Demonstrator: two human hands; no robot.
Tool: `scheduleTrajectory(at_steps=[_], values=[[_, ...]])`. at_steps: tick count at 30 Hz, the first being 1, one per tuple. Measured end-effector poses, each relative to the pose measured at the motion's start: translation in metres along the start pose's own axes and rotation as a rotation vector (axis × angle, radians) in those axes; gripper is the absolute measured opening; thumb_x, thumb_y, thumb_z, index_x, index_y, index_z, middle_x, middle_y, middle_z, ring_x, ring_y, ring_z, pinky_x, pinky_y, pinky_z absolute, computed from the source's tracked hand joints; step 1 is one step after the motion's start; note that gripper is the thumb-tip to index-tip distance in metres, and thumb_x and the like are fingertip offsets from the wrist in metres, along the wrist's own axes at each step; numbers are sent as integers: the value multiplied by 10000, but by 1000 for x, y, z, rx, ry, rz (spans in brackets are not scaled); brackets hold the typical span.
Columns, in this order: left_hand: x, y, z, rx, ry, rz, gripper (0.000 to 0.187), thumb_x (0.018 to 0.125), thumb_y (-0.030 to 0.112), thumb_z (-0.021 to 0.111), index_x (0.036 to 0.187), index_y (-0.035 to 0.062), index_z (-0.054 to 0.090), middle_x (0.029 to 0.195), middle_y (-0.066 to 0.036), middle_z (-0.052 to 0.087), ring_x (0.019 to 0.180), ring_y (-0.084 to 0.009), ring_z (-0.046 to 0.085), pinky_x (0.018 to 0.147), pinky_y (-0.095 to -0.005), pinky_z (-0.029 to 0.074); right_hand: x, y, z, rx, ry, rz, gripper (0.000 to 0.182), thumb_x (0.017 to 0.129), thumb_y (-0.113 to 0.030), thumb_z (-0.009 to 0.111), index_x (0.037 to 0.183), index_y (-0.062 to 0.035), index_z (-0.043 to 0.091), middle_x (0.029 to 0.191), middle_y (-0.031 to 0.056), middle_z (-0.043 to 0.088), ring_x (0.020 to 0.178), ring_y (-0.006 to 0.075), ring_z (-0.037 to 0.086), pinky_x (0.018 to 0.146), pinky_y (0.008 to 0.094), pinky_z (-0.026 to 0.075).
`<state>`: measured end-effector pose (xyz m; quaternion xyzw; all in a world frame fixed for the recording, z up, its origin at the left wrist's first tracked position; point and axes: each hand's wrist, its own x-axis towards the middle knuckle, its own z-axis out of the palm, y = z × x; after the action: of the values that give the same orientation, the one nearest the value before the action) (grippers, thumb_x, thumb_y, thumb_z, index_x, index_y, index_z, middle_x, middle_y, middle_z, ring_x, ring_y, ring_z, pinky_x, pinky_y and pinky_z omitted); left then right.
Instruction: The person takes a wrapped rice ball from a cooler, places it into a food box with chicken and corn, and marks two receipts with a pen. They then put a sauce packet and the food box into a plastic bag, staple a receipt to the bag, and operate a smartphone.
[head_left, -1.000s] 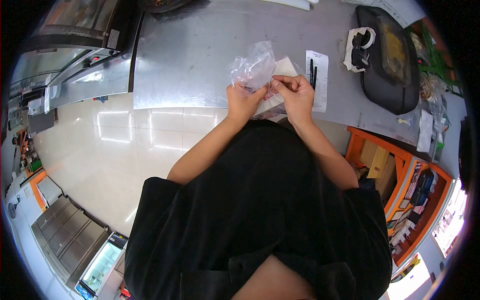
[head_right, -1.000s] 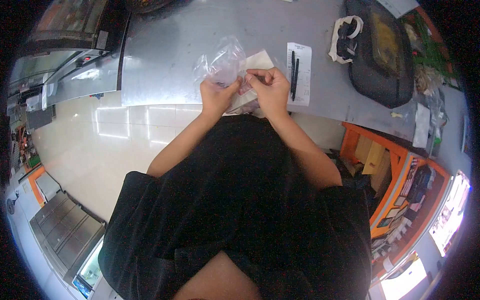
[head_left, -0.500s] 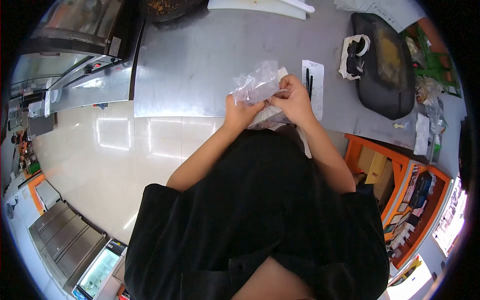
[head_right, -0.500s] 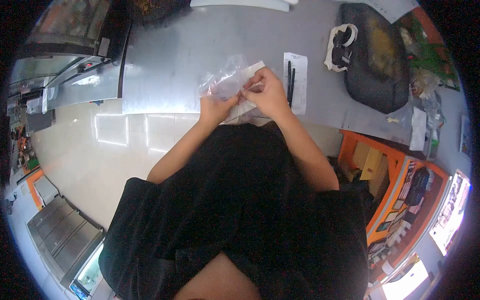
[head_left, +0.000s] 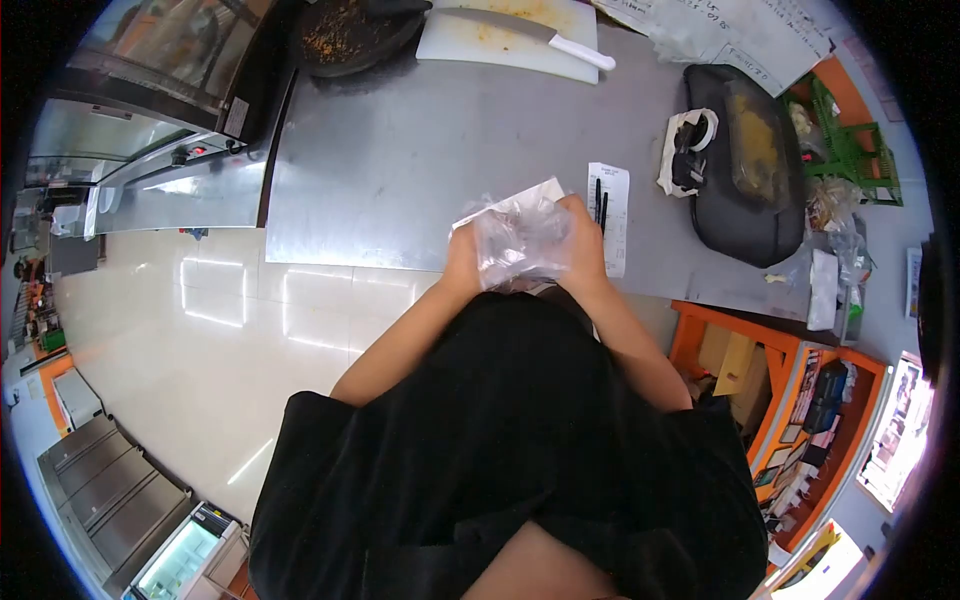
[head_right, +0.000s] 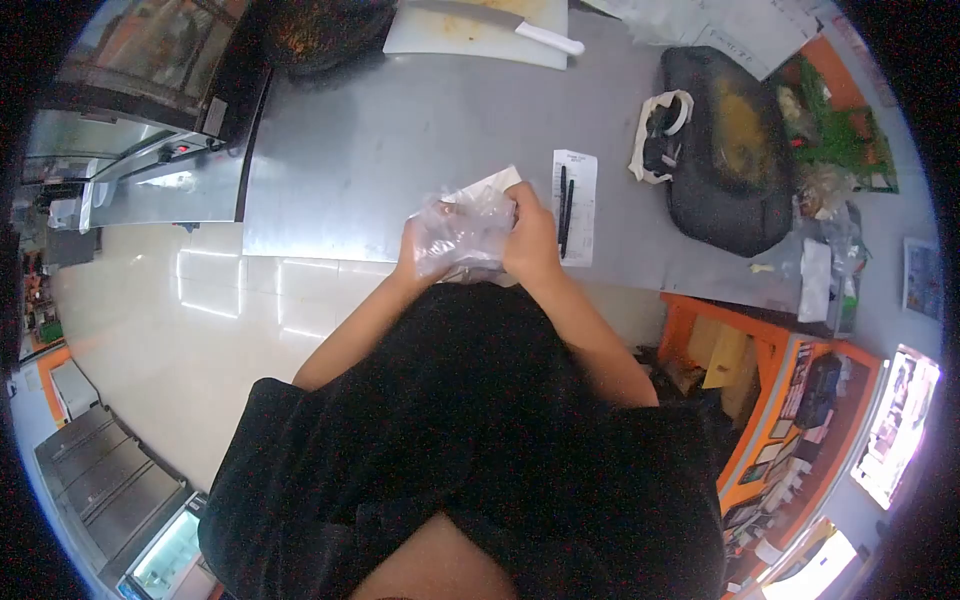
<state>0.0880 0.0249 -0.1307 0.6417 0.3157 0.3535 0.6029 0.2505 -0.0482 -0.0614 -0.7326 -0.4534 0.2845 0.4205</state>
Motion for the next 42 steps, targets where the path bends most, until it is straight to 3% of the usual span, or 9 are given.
scheduleTrajectory(at_steps=[6,11,12,19,25,26,32,37,42], values=[[7,13,-6,433,-94,351,321,752,240,815,987,54,697,887,-75,713,856,-222,700,794,-356,551,-3,21,-2,62,30,-140,308,742,15,693,978,-20,499,803,122,596,734,213,608,689,333,482],[9,1,1,149,-108,215,302,691,185,807,928,43,685,888,-138,694,836,-324,674,743,-388,534,5,64,-9,345,29,-121,287,788,79,668,976,-31,482,786,63,497,693,162,463,652,305,421],[8,6,4,419,-103,492,216,692,143,763,857,50,657,888,-121,686,838,-308,667,716,-366,528,6,63,-10,364,33,-89,273,790,89,661,952,-34,479,787,66,497,694,167,464,655,305,420],[20,24,-8,405,-417,574,145,678,53,720,746,60,592,863,-71,697,816,-309,667,705,-402,530,40,26,2,-36,33,-291,192,808,53,656,845,-42,493,777,100,517,764,293,534,702,358,442],[20,49,-11,448,-424,536,212,638,62,766,780,66,608,1154,-94,655,1065,-315,597,877,-448,497,96,6,-30,25,-365,-152,200,820,-22,728,907,-58,551,976,32,652,891,134,569,748,304,464],[14,49,-20,399,-471,472,309,670,253,830,866,72,675,1324,-119,590,1152,-357,557,960,-482,460,116,11,-35,19,-329,-172,204,823,-48,738,944,-54,573,1010,32,660,907,129,577,753,297,469],[-63,44,-57,486,101,413,863,804,804,527,1103,23,741,1303,-277,579,1040,-378,638,871,-450,516,310,24,3,191,-176,-169,327,861,-137,742,1136,5,637,987,70,683,876,121,620,736,288,504],[-98,57,-46,643,659,156,651,1026,539,361,1140,-27,664,1279,-263,554,852,-289,655,806,-385,520,487,-21,98,-86,96,-80,613,801,-366,796,1203,74,651,1077,208,704,980,271,678,855,342,522],[-107,57,-18,618,956,97,393,1025,319,486,1182,-12,628,1331,-202,490,1016,-273,596,857,-384,499,525,-46,116,-136,128,142,549,780,-445,777,1043,35,721,1071,227,715,1004,338,693,878,400,531]])
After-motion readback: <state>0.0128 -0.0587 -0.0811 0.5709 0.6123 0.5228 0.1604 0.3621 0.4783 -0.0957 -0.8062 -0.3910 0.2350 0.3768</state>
